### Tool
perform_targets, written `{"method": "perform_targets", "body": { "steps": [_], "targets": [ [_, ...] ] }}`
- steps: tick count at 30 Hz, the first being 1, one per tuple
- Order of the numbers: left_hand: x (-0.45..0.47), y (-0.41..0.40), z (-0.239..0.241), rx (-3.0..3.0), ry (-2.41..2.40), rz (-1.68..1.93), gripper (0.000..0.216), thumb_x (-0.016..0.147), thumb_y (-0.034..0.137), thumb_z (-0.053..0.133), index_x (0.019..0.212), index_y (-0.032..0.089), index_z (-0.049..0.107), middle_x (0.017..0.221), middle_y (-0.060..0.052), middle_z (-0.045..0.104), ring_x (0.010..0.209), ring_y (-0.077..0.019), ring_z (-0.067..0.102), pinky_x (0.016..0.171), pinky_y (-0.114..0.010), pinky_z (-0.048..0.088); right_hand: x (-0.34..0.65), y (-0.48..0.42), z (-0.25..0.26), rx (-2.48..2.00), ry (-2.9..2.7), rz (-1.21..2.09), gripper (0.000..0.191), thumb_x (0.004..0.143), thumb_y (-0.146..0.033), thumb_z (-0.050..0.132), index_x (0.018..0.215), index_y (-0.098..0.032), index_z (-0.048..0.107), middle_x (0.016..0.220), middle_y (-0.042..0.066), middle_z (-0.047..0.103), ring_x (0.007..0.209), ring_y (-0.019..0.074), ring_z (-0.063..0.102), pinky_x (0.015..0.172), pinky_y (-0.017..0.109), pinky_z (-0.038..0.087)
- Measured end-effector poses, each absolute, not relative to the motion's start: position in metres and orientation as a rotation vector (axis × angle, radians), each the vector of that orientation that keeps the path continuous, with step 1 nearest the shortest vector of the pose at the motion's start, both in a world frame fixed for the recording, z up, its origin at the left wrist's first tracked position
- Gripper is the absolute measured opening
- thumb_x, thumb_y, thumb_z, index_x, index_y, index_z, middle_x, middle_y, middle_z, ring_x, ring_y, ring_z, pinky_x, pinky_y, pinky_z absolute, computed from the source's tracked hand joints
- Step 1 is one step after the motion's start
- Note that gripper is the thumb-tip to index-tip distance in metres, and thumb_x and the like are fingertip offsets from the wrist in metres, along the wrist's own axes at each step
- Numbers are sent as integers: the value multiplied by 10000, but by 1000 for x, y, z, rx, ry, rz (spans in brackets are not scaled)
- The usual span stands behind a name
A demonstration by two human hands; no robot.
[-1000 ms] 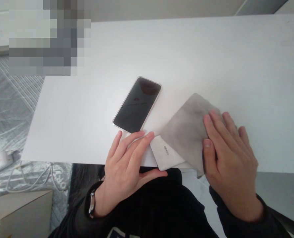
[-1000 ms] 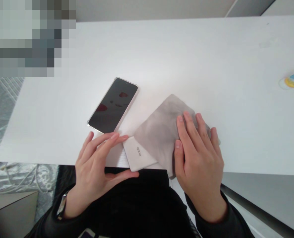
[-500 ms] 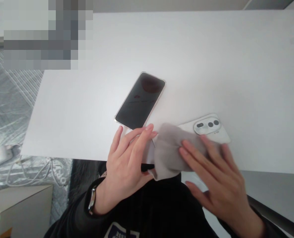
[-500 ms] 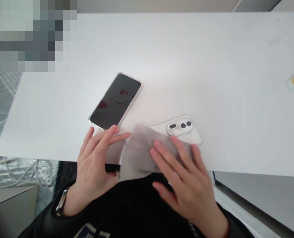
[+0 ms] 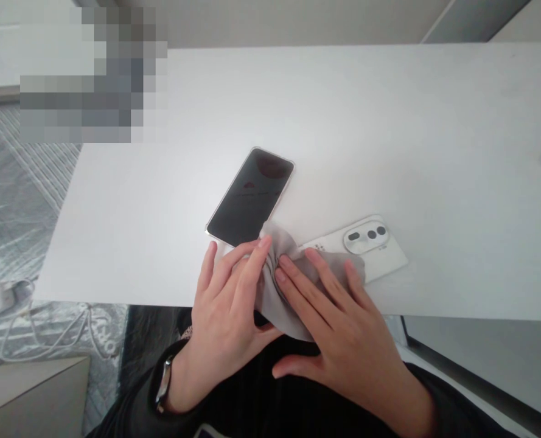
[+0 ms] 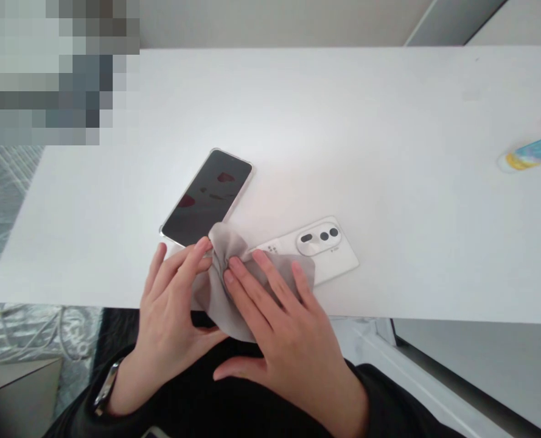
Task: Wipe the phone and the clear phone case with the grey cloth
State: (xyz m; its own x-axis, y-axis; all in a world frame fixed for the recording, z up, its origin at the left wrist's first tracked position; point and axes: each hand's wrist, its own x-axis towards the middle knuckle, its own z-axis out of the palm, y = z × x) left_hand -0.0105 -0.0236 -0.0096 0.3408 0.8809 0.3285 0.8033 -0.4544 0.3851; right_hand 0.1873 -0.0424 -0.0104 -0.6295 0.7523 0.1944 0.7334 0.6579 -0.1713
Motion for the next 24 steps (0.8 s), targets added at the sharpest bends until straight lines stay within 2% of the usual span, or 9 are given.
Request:
{"method": "perform_targets", "body": {
  "steps": [2,6,9,11,14,17,19,20,24],
  "targets": [
    [-11,-23,-9,2451,1527,729,765,1024,453,542,1642,138,219,1311,-90,728,1289,-249,626,1305,-410,179,211,-44,-13,-1208,-2656,85,844,1043,-760,228,1570,-148,476,1587,79,512,1618,310,155,1314,556,61],
    [-12,-21,-9,2468,1514,730,825,1001,530,607,1629,129,253,1219,-98,766,1248,-283,642,1285,-463,238,253,-35,-13,-1500,-2487,-78,849,1065,-707,273,1652,-93,296,1580,163,506,1596,400,193,1261,652,205],
    [-13,-19,-11,2519,1498,744,852,983,557,637,1615,109,284,1264,-121,746,1264,-278,628,1296,-431,212,242,-34,-11,-1629,-2414,-155,921,1035,-758,244,1618,-54,361,1627,169,433,1598,441,121,1245,693,219],
    [-15,-18,-12,2545,1498,730,810,1006,554,588,1610,99,300,1293,-128,729,1269,-268,618,1308,-405,169,221,-37,-10,-1455,-2520,-124,988,996,-823,168,1558,-70,474,1650,115,405,1613,380,115,1262,615,281],
    [-17,-18,-13,2600,1488,708,735,1039,518,502,1592,66,330,1292,-142,719,1240,-263,616,1316,-380,122,207,-37,-9,-1203,-2671,-84,929,1001,-820,128,1508,-172,560,1652,-1,411,1603,236,232,1210,449,436],
    [-17,-17,-14,2632,1479,750,768,1017,502,561,1582,33,335,1201,-127,753,1214,-271,617,1317,-375,124,217,-30,-11,-1436,-2561,-162,871,1044,-745,243,1545,-77,488,1626,101,448,1523,322,407,1141,535,487],
    [-16,-17,-14,2625,1491,770,795,1002,521,592,1580,37,339,1181,-117,764,1214,-278,618,1316,-382,132,221,-28,-13,-1549,-2448,-223,931,1031,-753,286,1535,9,466,1608,181,457,1517,393,394,1116,577,483],
    [-16,-17,-14,2628,1496,766,780,1007,518,580,1578,42,344,1201,-122,761,1214,-280,621,1315,-386,134,220,-29,-14,-1501,-2457,-234,921,1024,-755,308,1524,-3,490,1609,168,463,1538,385,357,1126,542,479],
    [-17,-18,-15,2669,1500,724,680,1039,458,484,1568,48,358,1280,-150,731,1202,-278,630,1313,-389,125,216,-33,-16,-1128,-2646,-195,696,1050,-662,375,1510,-173,559,1629,-4,462,1567,202,315,1144,324,467]
  ]
}}
